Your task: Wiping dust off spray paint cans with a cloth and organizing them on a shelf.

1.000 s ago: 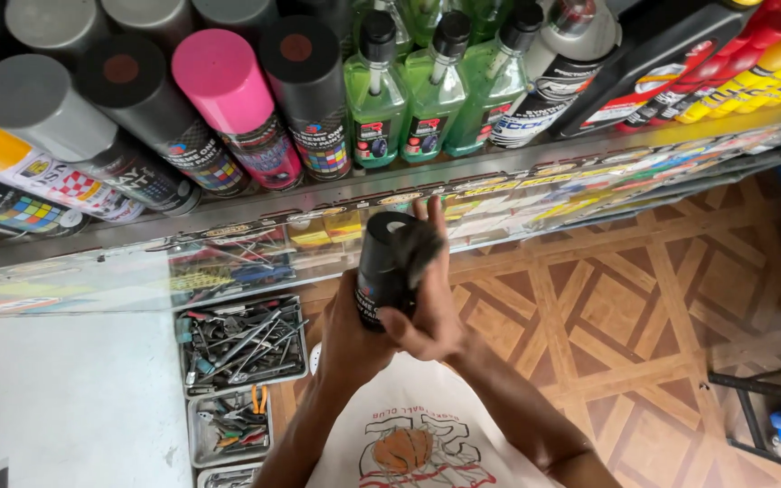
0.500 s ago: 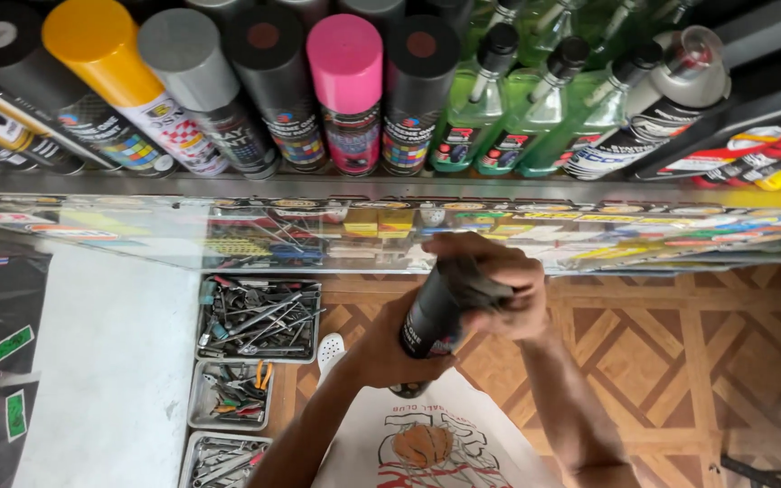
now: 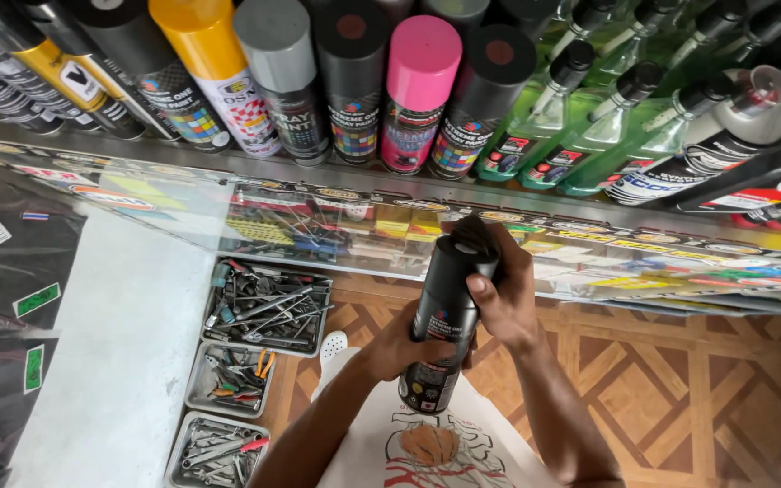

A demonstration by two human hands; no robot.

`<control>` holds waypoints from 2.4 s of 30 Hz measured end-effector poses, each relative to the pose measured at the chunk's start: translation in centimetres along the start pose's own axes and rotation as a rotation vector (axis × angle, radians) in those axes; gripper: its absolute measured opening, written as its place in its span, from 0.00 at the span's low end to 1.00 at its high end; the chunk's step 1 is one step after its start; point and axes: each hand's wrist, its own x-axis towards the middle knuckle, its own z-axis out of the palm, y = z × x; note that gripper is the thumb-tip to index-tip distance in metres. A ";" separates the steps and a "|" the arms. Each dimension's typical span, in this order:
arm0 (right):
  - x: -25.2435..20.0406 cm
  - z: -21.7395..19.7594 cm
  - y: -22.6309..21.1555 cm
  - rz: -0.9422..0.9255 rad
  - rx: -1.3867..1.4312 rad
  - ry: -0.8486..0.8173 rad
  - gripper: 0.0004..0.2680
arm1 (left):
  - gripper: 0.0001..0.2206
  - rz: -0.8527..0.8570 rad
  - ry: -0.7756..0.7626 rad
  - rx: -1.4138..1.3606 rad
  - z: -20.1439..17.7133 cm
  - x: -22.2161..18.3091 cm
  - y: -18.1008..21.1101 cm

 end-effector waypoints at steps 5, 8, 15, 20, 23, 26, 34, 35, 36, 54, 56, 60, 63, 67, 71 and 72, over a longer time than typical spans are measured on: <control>0.0 0.4 0.9 -0.021 -0.221 0.110 0.24 | 0.24 0.113 -0.422 -0.523 -2.8 1.9 -2.7; -0.2 1.0 2.0 0.087 0.282 0.109 0.22 | 0.30 0.064 -0.653 -0.873 -2.9 2.8 -3.8; -0.4 1.5 0.9 0.203 0.935 -0.278 0.27 | 0.35 -0.138 -0.932 -1.099 -2.6 2.7 -3.4; 0.2 0.6 2.1 0.061 0.817 -0.015 0.30 | 0.32 -0.171 -0.245 -0.478 -1.9 0.4 3.0; 1.1 -1.1 1.6 -0.054 0.454 0.116 0.31 | 0.38 0.215 -0.128 0.389 -3.1 1.5 3.7; 2.3 -1.9 0.6 -0.042 0.357 0.117 0.27 | 0.42 0.092 0.188 0.677 1.9 1.7 7.4; 2.8 -3.5 0.6 -0.149 0.221 0.150 0.33 | 0.43 0.251 0.602 0.676 6.0 5.3 2.4; 2.5 -4.0 0.8 -0.155 0.222 0.140 0.33 | 0.43 0.260 0.609 0.672 6.4 5.1 3.2; 2.3 -4.6 0.9 -0.097 0.384 0.049 0.33 | 0.39 0.236 0.450 0.569 6.7 4.9 4.0; 2.5 -8.1 -2.1 -0.111 0.420 0.055 0.22 | 0.34 0.317 0.419 0.667 9.2 2.9 7.7; 3.2 -9.7 -0.8 -0.224 0.208 0.141 0.27 | 0.33 0.320 0.352 0.650 8.4 2.6 8.0; 6.2 -11.2 -3.8 -0.487 -0.103 0.204 0.20 | 0.33 0.291 0.140 0.649 7.0 1.8 11.3; 7.6 -10.2 -6.4 -0.090 0.166 0.219 0.24 | 0.34 0.297 0.027 0.687 6.2 2.4 13.9; 6.9 -5.5 -5.6 -0.148 0.327 0.143 0.26 | 0.30 0.250 -0.069 0.520 6.7 4.2 17.2; 3.8 -4.1 -2.9 0.051 0.565 0.584 0.31 | 0.36 0.444 -0.087 0.724 5.5 5.2 20.1; 3.9 -3.1 -3.3 0.006 0.594 0.484 0.32 | 0.33 0.513 -0.096 0.709 5.3 5.3 21.1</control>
